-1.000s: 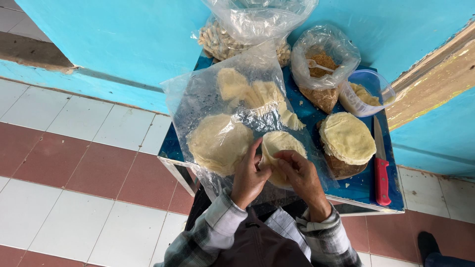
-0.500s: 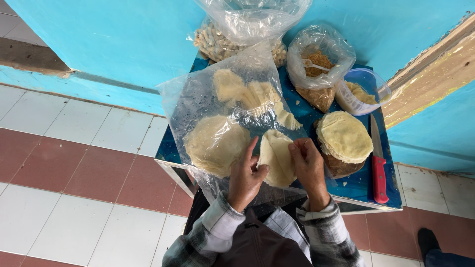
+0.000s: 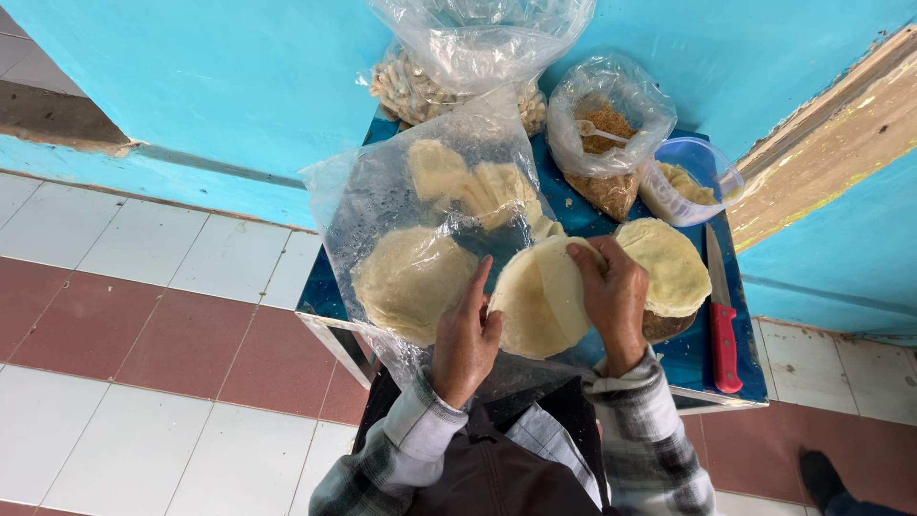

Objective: The person pulls thin sheets of dough by hand from a soft dough mass, stretches each sheet wide, and stacks the finished sheets on a plastic-covered board. Near the end, the person uses a knife to trim and cut the stacked dough sheets on a wooden board.

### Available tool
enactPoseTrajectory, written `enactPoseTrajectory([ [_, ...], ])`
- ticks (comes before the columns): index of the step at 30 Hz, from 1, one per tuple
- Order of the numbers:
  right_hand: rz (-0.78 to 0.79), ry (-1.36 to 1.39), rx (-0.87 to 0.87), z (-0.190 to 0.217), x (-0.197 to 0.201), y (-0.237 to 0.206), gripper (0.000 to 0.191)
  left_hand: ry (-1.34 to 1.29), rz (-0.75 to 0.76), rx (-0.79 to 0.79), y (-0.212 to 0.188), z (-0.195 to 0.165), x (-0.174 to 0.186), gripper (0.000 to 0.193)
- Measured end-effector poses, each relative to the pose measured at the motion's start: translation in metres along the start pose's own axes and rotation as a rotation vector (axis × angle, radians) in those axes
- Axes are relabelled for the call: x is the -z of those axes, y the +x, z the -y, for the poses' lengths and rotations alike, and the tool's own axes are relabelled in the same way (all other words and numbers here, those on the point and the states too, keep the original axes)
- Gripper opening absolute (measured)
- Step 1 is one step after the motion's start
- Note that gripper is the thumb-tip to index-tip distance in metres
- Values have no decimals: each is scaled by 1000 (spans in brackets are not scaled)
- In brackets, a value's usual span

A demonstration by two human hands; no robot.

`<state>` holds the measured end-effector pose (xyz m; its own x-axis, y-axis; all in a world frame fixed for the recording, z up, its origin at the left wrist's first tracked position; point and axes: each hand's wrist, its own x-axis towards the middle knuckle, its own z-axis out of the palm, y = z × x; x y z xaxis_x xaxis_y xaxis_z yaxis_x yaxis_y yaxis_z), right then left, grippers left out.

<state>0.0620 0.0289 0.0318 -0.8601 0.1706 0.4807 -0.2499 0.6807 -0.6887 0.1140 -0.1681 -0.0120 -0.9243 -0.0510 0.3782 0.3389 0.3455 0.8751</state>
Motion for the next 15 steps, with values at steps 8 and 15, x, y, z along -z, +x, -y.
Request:
enactPoseTrajectory([
  [8,-40,-80,137,-6,24,29,19,25,2,-16,4,9,5,64],
  [15,-117,-146,155,-26,49,54,16,110,0,-78,5,7,5,64],
])
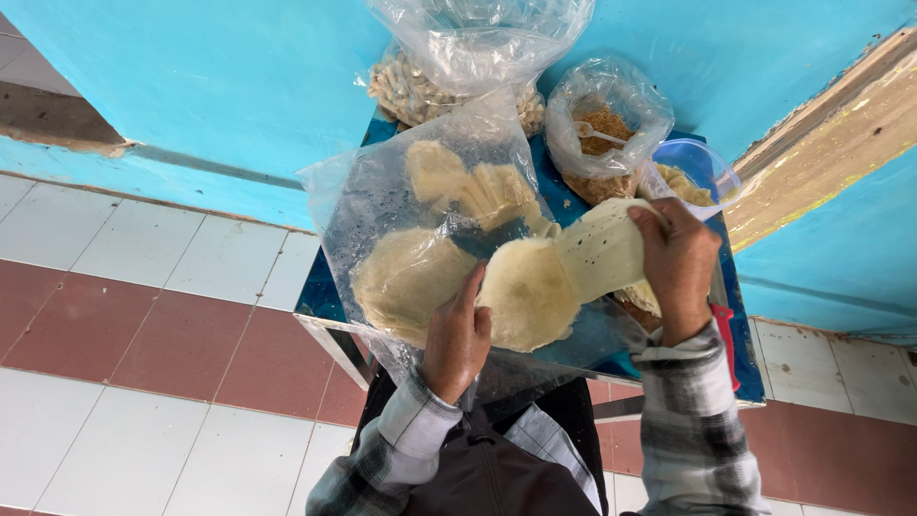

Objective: The person pulls thin sheets of dough by hand from a soft dough mass, stretches each sheet wide, and stacks the finished sheets on a plastic-covered board. Near the end, the person uses a knife to trim and cut the stacked dough sheets on a wooden board.

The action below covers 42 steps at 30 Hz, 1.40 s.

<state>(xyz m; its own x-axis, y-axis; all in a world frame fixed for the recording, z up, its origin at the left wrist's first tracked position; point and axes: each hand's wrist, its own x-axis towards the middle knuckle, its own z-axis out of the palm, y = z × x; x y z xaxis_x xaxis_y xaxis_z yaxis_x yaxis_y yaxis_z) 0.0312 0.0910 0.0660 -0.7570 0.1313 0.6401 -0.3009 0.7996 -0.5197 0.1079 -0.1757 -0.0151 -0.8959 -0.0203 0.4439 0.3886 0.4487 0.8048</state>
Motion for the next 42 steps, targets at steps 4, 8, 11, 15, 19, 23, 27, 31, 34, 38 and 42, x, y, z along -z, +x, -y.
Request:
enactPoseTrajectory([
  [4,-48,25,68,-11,14,11,16,41,1,-59,8,-8,7,65],
  [8,-13,31,14,-11,36,15,16,304,58,-22,9,-27,9,59],
  [11,78,177,17,-8,58,18,15,298,-41,-360,23,-43,-4,57],
  [15,124,465,-96,-13,83,12,14,-210,157,-448,66,-60,-51,85],
  [19,33,577,-317,-38,80,0,17,-758,641,30,102,-65,-108,61],
  [23,15,501,-407,-72,70,-22,22,-554,562,131,104,-50,-144,38],
  [27,13,433,-444,-99,55,-32,22,-259,409,0,109,-31,-167,33],
  [31,22,320,-427,-114,38,-20,22,-188,248,-80,120,-21,-189,29],
  [34,47,53,-344,-119,33,-19,22,-110,179,-85,121,-18,-200,25],
  [38,59,-41,-282,-121,30,-26,22,-29,205,-73,115,-20,-198,24],
  [42,59,-139,-222,-120,29,-26,22,134,246,-130,110,-33,-184,29],
])
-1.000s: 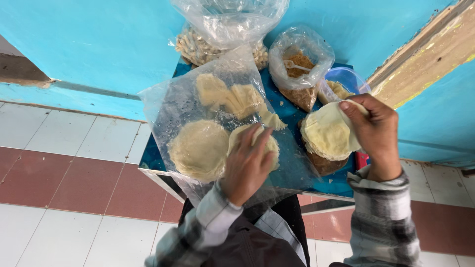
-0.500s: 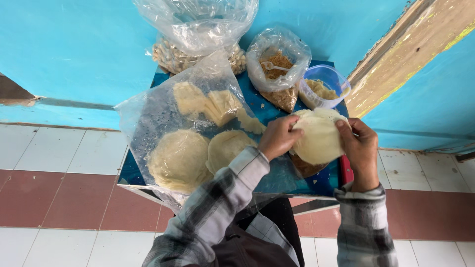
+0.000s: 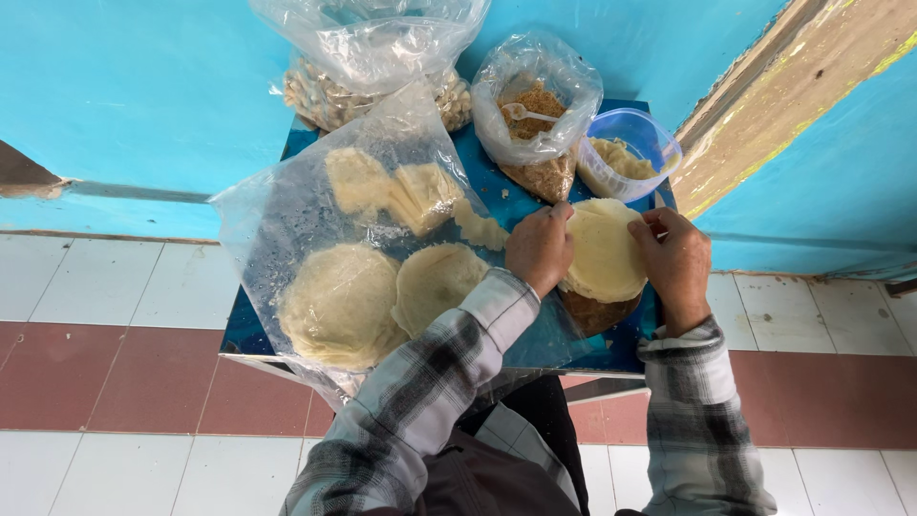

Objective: The person pulls thin sheets of dough by hand from a soft dough mass, stretches each sheet wide, and stacks the finished sheets on a plastic-covered board. Near the end, the person uses a knife to trim and cut the stacked dough sheets on a wooden board.

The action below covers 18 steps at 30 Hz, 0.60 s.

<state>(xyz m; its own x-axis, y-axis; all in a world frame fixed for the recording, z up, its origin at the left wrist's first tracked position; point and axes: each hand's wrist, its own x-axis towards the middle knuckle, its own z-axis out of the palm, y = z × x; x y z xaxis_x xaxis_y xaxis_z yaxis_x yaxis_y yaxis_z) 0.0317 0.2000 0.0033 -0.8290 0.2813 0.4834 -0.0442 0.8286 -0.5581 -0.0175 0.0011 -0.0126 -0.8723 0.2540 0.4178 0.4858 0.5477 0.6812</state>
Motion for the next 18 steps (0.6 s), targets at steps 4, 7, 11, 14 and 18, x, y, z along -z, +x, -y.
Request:
enactPoseTrajectory([
  [4,6,-147,-1,7,2,-3,22,106,-72,-111,-8,-11,12,48],
  [7,-31,-200,28,13,5,-7,31,269,-88,-246,-11,-12,13,35],
  [11,-75,-380,288,18,4,-9,19,393,59,-318,-9,-9,12,12],
  [14,-68,-386,302,17,-1,3,13,361,127,-254,-10,-10,11,10],
  [18,28,-208,365,13,-25,39,16,355,103,-264,-27,-19,11,22],
])
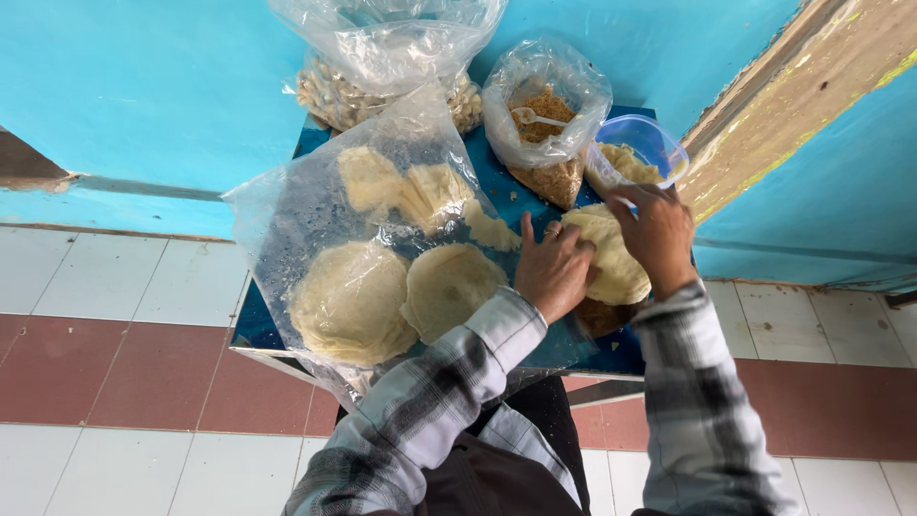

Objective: The person pulls thin sheets of dough by hand from a soft dough mass, stretches each sheet wide, and stacks the finished sheets on a plastic-covered board. Near the end, the person uses a knife to trim and cut the stacked dough sheets on a wooden board.

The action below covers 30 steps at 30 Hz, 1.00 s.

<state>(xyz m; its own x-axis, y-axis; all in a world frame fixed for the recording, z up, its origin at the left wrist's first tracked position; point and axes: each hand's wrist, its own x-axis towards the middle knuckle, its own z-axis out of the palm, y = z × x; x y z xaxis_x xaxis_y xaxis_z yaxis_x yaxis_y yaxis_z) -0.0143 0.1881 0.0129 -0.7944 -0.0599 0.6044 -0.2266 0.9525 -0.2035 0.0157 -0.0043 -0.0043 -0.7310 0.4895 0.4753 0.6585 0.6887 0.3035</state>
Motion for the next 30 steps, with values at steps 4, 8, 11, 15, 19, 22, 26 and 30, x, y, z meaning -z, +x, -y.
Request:
enactPoseTrajectory([
  [4,196,-22,-87,-14,-22,20,14,58,-13,1,-9,-7,-1,27],
  [8,150,-17,-71,-21,-28,22,11,65,14,22,-11,-6,-4,26],
  [11,92,-61,-21,-14,-23,17,12,46,17,25,-11,-6,-7,27],
  [15,33,-49,36,2,-6,0,10,90,-10,55,-12,-8,-12,49],
  [19,150,141,196,23,9,-26,27,55,31,107,-8,-6,-10,60],
  [22,92,173,244,41,20,-29,33,-13,108,116,-7,-3,7,63],
  [26,-47,261,103,75,47,-33,33,-95,-207,20,-45,16,64,49],
  [30,146,557,11,136,53,-63,22,33,450,669,-114,64,139,33],
])
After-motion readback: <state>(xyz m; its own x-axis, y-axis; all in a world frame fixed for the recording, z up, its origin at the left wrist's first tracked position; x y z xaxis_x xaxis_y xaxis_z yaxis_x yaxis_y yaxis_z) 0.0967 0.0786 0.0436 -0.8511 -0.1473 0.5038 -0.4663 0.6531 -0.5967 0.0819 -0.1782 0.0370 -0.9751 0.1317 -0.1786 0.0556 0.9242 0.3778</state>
